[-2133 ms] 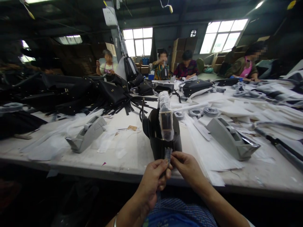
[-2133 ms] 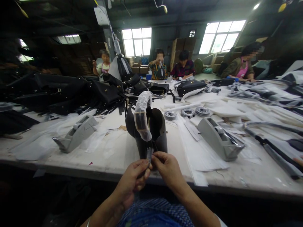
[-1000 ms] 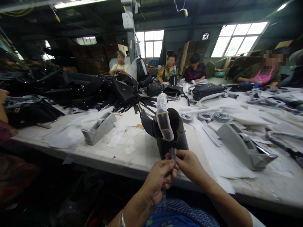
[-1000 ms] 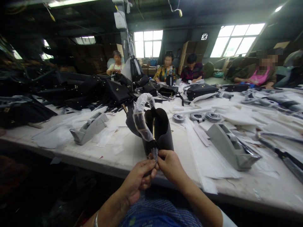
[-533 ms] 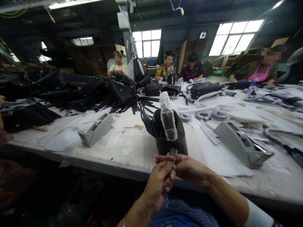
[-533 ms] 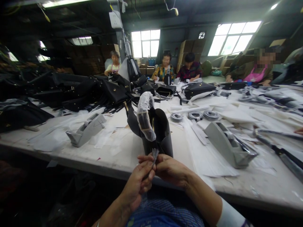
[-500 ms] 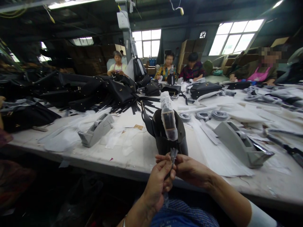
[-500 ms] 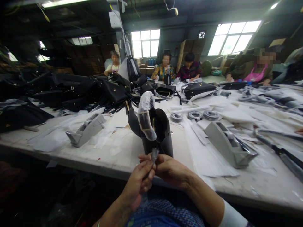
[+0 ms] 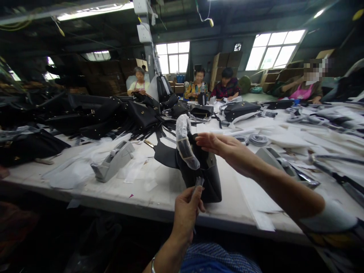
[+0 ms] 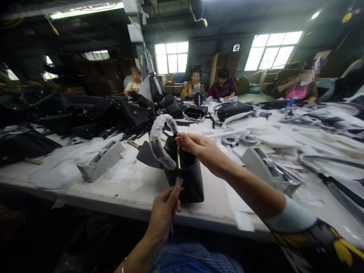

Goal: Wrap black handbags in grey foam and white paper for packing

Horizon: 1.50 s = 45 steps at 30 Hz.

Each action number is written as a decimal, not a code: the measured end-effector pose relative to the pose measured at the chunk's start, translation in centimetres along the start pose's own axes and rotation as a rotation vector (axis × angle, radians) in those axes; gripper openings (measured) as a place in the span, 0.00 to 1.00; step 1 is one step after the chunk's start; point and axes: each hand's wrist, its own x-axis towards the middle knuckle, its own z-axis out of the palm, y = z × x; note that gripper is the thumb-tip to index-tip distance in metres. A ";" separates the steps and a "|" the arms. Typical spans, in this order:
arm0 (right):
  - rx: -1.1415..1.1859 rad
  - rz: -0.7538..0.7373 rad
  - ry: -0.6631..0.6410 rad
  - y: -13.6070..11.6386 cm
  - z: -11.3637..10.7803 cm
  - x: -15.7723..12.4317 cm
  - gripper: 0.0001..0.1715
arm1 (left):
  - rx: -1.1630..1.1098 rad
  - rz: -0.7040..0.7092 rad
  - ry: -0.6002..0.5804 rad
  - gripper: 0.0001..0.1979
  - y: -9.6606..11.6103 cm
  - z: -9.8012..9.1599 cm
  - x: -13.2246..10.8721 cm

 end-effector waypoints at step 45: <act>-0.637 0.000 -0.081 8.3 2.5 -5.5 0.16 | 0.586 0.586 0.219 0.06 -1.5 -4.0 4.3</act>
